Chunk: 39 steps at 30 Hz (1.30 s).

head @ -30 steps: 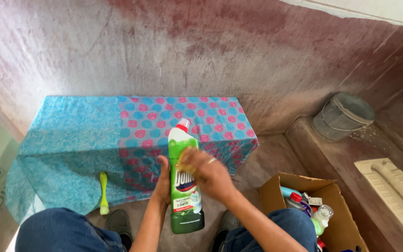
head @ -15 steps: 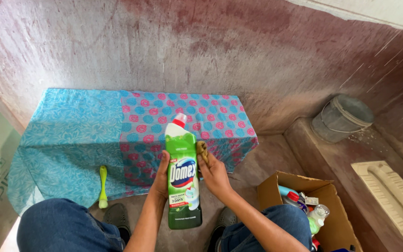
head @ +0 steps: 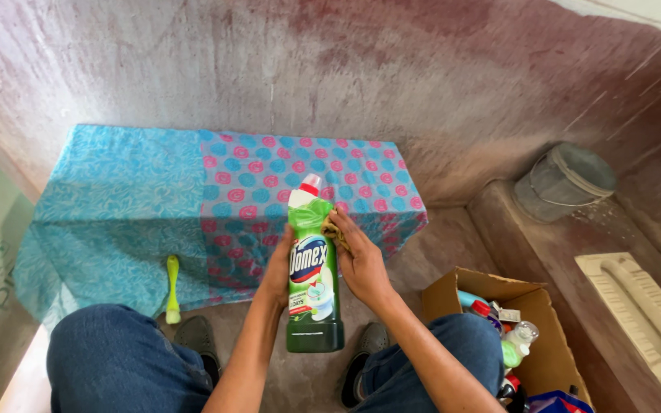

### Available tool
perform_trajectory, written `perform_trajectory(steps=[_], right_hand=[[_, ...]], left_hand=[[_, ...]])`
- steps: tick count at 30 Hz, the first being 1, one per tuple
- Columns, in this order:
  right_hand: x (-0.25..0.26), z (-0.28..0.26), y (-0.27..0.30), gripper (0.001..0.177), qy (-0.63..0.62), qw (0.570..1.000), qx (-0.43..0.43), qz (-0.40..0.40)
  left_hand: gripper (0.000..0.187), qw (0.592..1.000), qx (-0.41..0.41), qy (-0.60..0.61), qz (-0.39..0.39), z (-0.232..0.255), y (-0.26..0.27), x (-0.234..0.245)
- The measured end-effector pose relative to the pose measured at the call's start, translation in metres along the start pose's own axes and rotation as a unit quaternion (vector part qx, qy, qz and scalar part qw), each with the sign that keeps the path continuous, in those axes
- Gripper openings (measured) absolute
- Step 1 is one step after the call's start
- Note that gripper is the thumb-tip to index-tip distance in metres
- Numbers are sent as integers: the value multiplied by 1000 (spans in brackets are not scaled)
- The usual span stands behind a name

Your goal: The person sits on the floor and wipes a green Domex bottle with a cloth, then places it in a cardboard box. The person wipes the cloth on a patterned cloth-covered surface, then wipes two purple Cadbury chocolate bars and places them on the surface.

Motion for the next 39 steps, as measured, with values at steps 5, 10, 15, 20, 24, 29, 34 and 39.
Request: perform_trajectory(steps=[5, 10, 15, 20, 24, 29, 34, 39], right_hand=[[-7, 0, 16, 42, -77, 995, -62, -23], [16, -38, 50, 48, -59, 991, -8, -123], [15, -52, 56, 50, -43, 987, -45, -151], [-1, -38, 60, 51, -14, 994, -28, -106], [-19, -16, 40, 51, 1, 1000, -27, -15], [-20, 1, -2, 47, -74, 995, -71, 19], [-16, -17, 11, 44, -47, 998, -6, -36], [-2, -35, 47, 47, -50, 989, -24, -138]], left_hand=[[54, 996, -60, -52, 35, 2, 7, 4], [51, 988, -111, 59, 92, 30, 11, 9], [52, 969, -202, 71, 121, 59, 24, 11], [53, 959, -233, -29, 159, 55, 29, -7], [52, 958, -257, -53, 118, 28, 24, -26], [54, 975, -194, -37, 105, -4, 21, -34], [57, 963, -244, -23, 115, 19, 27, -32], [60, 924, -341, 27, 172, 70, 35, -7]])
Point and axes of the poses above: each hand's wrist, its own y-axis away from the middle knuckle, its own x-axis out of the back of the hand, z = x × y, the point moved 2 cm from there along -y, towards the middle knuckle, and after that the axes turned 13 degrees about z, right-handed, at the moved point
